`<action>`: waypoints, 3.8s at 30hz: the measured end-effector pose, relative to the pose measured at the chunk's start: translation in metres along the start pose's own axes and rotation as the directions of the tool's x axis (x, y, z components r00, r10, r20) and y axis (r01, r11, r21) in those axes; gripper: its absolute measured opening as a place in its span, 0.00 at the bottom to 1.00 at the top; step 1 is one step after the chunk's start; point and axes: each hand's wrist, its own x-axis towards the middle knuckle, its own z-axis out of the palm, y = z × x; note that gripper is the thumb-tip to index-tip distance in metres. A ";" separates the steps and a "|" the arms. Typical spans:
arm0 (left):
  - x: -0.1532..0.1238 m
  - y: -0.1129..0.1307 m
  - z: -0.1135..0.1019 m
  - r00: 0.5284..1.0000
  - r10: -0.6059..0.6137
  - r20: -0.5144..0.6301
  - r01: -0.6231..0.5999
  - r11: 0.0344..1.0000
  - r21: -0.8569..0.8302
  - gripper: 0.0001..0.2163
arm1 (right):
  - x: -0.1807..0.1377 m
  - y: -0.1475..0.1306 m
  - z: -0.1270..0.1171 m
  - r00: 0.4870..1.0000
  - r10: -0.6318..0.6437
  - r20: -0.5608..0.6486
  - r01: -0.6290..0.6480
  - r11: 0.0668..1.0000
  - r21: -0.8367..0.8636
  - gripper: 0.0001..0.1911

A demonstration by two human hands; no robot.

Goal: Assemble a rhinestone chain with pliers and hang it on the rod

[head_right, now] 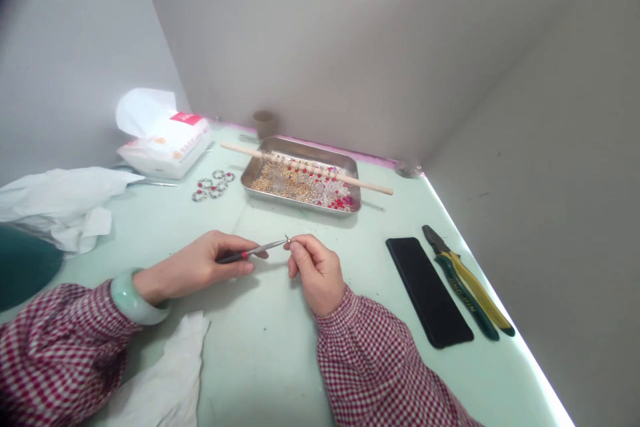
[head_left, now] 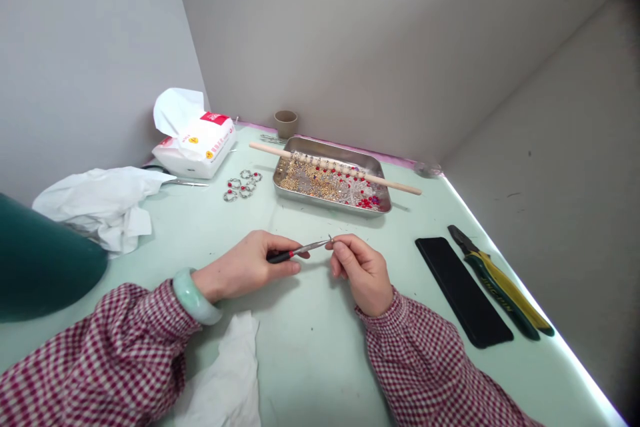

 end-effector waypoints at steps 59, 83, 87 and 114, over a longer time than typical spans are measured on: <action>-0.003 0.004 0.007 0.988 0.090 -0.128 -0.052 0.961 0.272 0.12 | 0.002 -0.001 0.001 0.999 -0.015 -0.037 0.007 0.981 -0.194 0.10; -0.003 0.006 0.007 0.996 0.028 -0.082 -0.014 0.986 0.168 0.13 | -0.001 -0.005 0.002 0.997 -0.062 -0.047 0.048 0.964 -0.260 0.09; -0.003 0.003 0.006 1.000 0.004 -0.022 -0.005 1.000 -0.015 0.14 | -0.001 -0.005 0.001 1.000 0.001 -0.010 -0.003 0.994 -0.114 0.11; -0.002 0.005 0.008 0.999 0.029 -0.045 -0.024 0.995 0.095 0.13 | 0.003 -0.007 0.005 0.989 0.144 -0.013 -0.142 0.985 0.097 0.11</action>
